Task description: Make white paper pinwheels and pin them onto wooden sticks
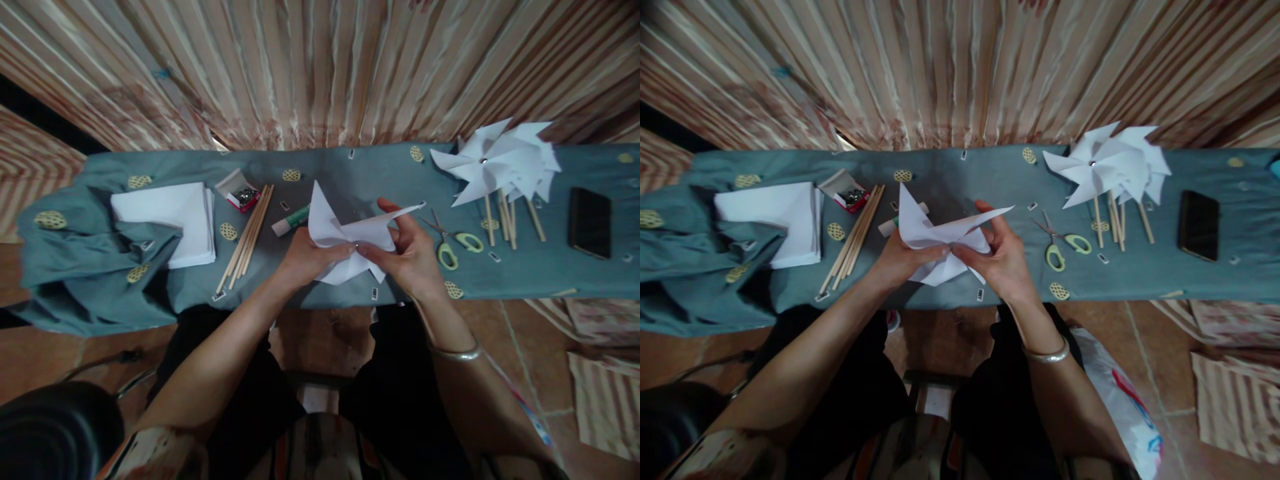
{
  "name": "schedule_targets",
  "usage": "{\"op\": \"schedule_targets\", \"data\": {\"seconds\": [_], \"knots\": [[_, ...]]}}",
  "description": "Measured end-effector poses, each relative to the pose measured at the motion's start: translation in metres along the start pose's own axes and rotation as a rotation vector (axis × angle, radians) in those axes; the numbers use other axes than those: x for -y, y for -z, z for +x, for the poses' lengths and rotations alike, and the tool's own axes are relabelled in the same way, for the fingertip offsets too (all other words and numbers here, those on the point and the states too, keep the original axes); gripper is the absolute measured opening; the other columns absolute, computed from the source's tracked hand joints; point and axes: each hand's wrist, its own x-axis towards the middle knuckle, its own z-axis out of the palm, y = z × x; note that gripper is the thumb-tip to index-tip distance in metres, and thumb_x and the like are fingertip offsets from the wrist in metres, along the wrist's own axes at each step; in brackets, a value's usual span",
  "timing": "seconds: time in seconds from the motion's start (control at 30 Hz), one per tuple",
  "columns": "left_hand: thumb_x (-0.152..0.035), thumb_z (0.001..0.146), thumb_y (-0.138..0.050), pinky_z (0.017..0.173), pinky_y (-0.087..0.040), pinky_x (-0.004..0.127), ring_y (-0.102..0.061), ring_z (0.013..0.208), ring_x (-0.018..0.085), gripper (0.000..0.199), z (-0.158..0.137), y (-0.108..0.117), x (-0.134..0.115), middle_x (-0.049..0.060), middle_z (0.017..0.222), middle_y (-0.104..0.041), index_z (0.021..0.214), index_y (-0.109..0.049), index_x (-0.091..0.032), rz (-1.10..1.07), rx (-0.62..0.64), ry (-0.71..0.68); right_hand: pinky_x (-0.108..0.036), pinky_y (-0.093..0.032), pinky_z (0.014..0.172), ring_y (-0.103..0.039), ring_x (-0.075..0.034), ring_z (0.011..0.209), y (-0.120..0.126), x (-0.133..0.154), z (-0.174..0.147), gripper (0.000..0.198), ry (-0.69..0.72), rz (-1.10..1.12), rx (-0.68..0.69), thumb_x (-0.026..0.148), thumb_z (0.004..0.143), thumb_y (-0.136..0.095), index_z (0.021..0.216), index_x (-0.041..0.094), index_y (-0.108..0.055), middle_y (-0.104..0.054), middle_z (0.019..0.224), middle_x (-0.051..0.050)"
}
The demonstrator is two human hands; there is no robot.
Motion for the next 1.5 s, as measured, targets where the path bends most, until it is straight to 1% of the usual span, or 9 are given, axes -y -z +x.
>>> {"op": "schedule_targets", "data": {"seconds": [0.23,0.33,0.43,0.6,0.73,1.0,1.2,1.37,1.5], "knots": [[-0.038,0.059,-0.086,0.064,-0.055,0.029,-0.067,0.072,0.019,0.033,0.003,0.000,0.000,0.005,0.075,-0.073,0.077,-0.070,-0.015,0.055,-0.042,-0.021,-0.037,-0.062,0.058,-0.072,-0.022,0.067,-0.009,-0.004,0.001,0.076,0.067,-0.002,-0.123,0.040,0.064,-0.087,0.132,0.030,-0.054,-0.077,0.085,0.001],[-0.039,0.060,-0.085,0.064,-0.055,0.029,-0.067,0.073,0.020,0.033,0.003,0.000,0.000,0.005,0.076,-0.073,0.078,-0.070,-0.015,0.089,-0.053,-0.038,-0.036,-0.062,0.060,-0.072,-0.022,0.069,-0.011,-0.006,0.002,0.074,0.079,-0.023,-0.153,0.042,0.065,-0.086,0.131,0.029,-0.055,-0.077,0.082,0.002],[-0.039,0.061,-0.085,0.063,-0.054,0.029,-0.066,0.071,0.019,0.033,0.003,0.000,0.000,0.005,0.076,-0.074,0.078,-0.071,-0.015,0.092,-0.068,-0.042,-0.039,-0.062,0.064,-0.072,-0.024,0.072,-0.013,-0.007,0.002,0.074,0.080,-0.046,-0.156,0.043,0.067,-0.085,0.133,0.028,-0.054,-0.075,0.081,0.002],[-0.038,0.059,-0.085,0.056,-0.050,0.025,-0.061,0.063,0.015,0.030,0.004,-0.001,0.000,0.003,0.068,-0.071,0.070,-0.069,-0.016,0.064,-0.107,-0.067,-0.040,-0.062,0.066,-0.071,-0.023,0.073,-0.015,-0.008,0.002,0.071,0.090,-0.068,-0.173,0.046,0.068,-0.084,0.130,0.028,-0.056,-0.074,0.081,0.001],[-0.038,0.061,-0.084,0.053,-0.048,0.024,-0.060,0.060,0.014,0.028,0.003,-0.002,0.000,0.002,0.065,-0.070,0.067,-0.068,-0.015,0.083,-0.125,-0.073,-0.039,-0.061,0.066,-0.071,-0.023,0.075,-0.017,-0.009,0.003,0.071,0.103,-0.069,-0.193,0.047,0.067,-0.084,0.129,0.026,-0.056,-0.073,0.082,0.000],[-0.039,0.066,-0.082,0.060,-0.052,0.027,-0.065,0.067,0.017,0.028,0.001,0.000,0.003,0.004,0.073,-0.074,0.075,-0.072,-0.014,0.114,-0.126,-0.116,-0.036,-0.061,0.062,-0.069,-0.021,0.071,-0.020,-0.009,0.004,0.059,0.113,-0.040,-0.207,0.042,0.068,-0.083,0.121,0.030,-0.059,-0.074,0.086,0.001],[-0.037,0.070,-0.081,0.070,-0.057,0.030,-0.071,0.080,0.021,0.026,0.001,-0.001,0.001,0.006,0.084,-0.079,0.084,-0.076,-0.016,0.117,-0.104,-0.169,-0.035,-0.061,0.062,-0.070,-0.021,0.072,-0.020,-0.010,0.004,0.060,0.126,-0.075,-0.196,0.041,0.070,-0.082,0.124,0.028,-0.058,-0.076,0.090,0.000],[-0.033,0.072,-0.081,0.070,-0.057,0.029,-0.071,0.077,0.020,0.022,0.000,0.000,0.000,0.005,0.082,-0.079,0.084,-0.076,-0.016,0.118,-0.105,-0.205,-0.038,-0.064,0.066,-0.073,-0.023,0.077,-0.019,-0.008,0.004,0.060,0.101,-0.064,-0.210,0.041,0.067,-0.084,0.121,0.027,-0.061,-0.076,0.089,-0.001],[-0.033,0.073,-0.080,0.071,-0.057,0.029,-0.071,0.076,0.019,0.021,-0.001,0.000,-0.001,0.005,0.081,-0.078,0.085,-0.077,-0.015,0.129,-0.088,-0.188,-0.041,-0.065,0.070,-0.074,-0.025,0.080,-0.018,-0.007,0.005,0.063,0.103,-0.041,-0.212,0.042,0.065,-0.086,0.121,0.026,-0.061,-0.076,0.090,-0.002]]}}
